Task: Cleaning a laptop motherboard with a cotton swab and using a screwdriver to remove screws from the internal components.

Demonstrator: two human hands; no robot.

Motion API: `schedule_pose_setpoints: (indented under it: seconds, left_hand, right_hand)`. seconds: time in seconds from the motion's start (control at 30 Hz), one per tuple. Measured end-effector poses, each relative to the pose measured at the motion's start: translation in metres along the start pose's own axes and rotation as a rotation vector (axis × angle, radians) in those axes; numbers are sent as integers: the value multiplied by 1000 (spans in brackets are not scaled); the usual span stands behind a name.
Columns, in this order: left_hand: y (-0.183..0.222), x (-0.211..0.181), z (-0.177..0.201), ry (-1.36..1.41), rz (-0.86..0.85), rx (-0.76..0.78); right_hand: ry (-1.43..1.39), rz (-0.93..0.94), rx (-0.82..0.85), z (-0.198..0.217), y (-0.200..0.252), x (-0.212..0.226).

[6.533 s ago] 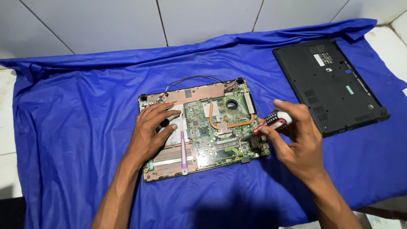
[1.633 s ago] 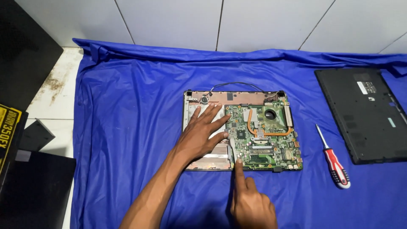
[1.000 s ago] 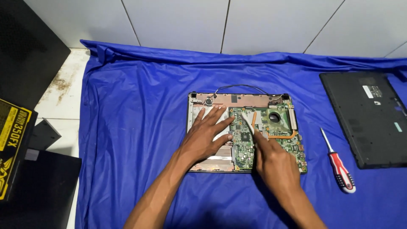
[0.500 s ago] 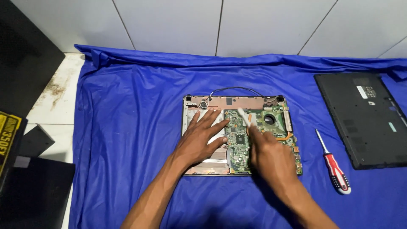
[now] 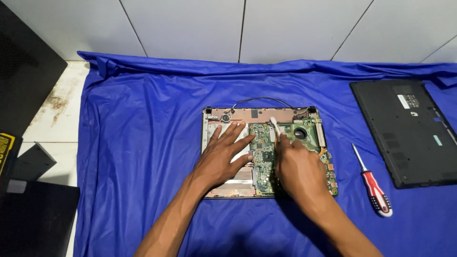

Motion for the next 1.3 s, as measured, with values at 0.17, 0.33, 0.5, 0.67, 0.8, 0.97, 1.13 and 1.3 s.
schedule_pose_setpoints:
  seconds: [0.17,0.33,0.5,0.67,0.8,0.97,1.13,1.3]
  left_hand:
    - [1,7,-6,-45,-73,-65]
    - [1,7,-8,-119,-160,-139]
    - [2,5,-7,-107,-173,-156]
    - [0,7,-8,-112,-169,-147]
    - [1,7,-9,-108,-166,-131]
    - [1,8,-10,-124,-166,-139]
    - [0,9,-10,-118,-160,-128]
    - [1,7,-9,-89,-150,-122]
  right_hand:
    - [30,53,-49,2,18,6]
    - [161,93,-76,-20,44,-8]
    - [18,167,-7,-13,63,-20]
    - [-61,210,-91,-11,52,-39]
    - [-251,211,27,-5,56,-74]
    - [-317,191,-66,-13,42,-139]
    - [-385,283,-194,-12,49,-142]
    - [-441,272,-342,2,54,-136]
Point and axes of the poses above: each hand's wrist, its own y-axis away from the middle knuckle, its own z-axis out of the back of the hand, x = y × z, the point moved 7 cm from there along -y, towards the middle knuckle, and after that the axes turned 6 degrees about -z, right-handed, at the moved point
